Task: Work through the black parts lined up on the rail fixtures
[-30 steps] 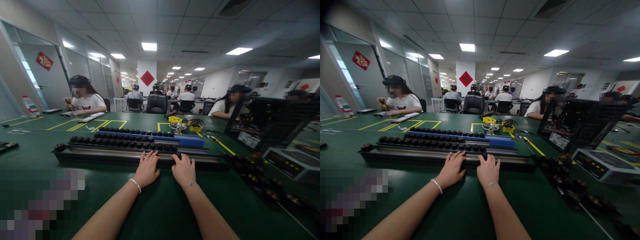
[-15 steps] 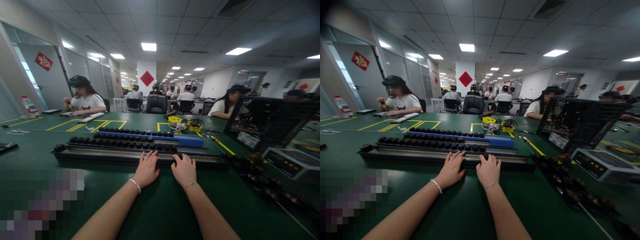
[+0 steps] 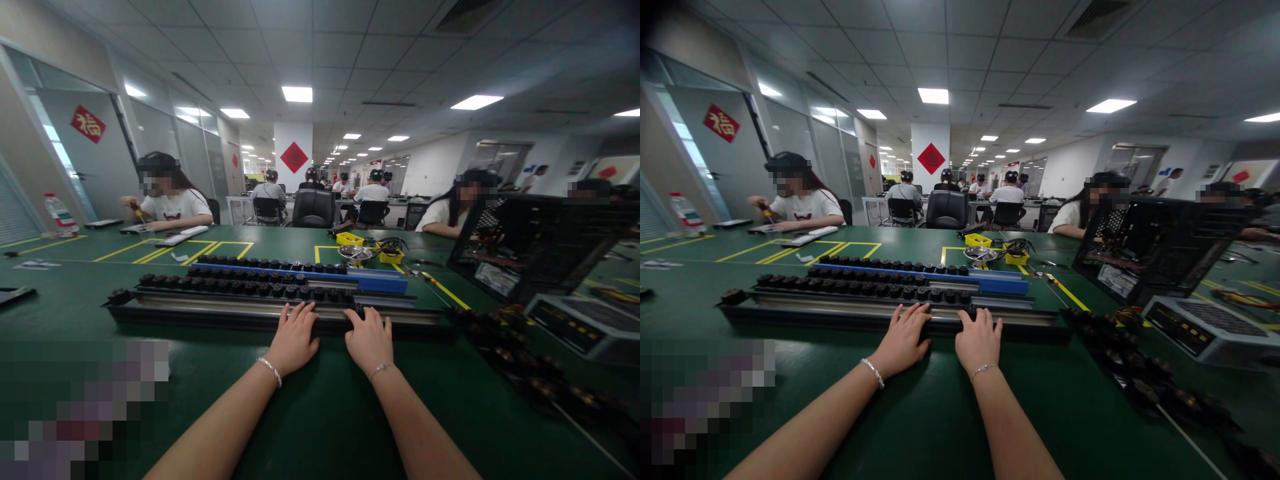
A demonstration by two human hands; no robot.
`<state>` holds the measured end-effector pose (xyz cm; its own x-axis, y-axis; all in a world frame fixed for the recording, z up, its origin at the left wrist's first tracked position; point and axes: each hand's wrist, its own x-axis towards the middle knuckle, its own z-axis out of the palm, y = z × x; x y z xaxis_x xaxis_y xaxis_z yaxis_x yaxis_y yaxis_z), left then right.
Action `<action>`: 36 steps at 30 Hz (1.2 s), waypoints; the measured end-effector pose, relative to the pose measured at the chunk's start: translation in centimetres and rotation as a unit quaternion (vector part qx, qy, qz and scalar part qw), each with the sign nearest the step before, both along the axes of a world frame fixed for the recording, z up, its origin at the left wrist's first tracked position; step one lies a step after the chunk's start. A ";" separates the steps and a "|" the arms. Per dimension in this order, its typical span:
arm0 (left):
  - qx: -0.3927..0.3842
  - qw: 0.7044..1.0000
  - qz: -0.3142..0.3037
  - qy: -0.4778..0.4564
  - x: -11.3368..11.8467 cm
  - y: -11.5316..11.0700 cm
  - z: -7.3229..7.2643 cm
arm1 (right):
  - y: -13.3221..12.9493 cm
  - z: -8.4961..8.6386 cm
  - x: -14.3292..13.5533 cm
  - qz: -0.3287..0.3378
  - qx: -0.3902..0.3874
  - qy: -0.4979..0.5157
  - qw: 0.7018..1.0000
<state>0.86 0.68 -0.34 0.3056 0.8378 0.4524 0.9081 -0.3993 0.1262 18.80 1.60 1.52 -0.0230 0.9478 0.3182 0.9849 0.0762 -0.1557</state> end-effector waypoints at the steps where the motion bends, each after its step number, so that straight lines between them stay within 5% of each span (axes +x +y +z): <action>1: 0.000 1.000 0.000 0.000 0.0 0.0 0.0 | 0.0 0.0 0.0 0.000 0.001 0.000 1.000; 36: 0.002 1.000 -0.001 -0.006 0.0 0.0 0.0 | -0.1 0.6 0.3 -0.033 0.015 0.014 0.999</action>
<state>0.91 0.70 -0.36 0.3030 0.8348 0.4596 0.9054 -0.4026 0.1344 19.08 1.47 2.10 0.0490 0.9371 0.3455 0.9831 0.0158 -0.1824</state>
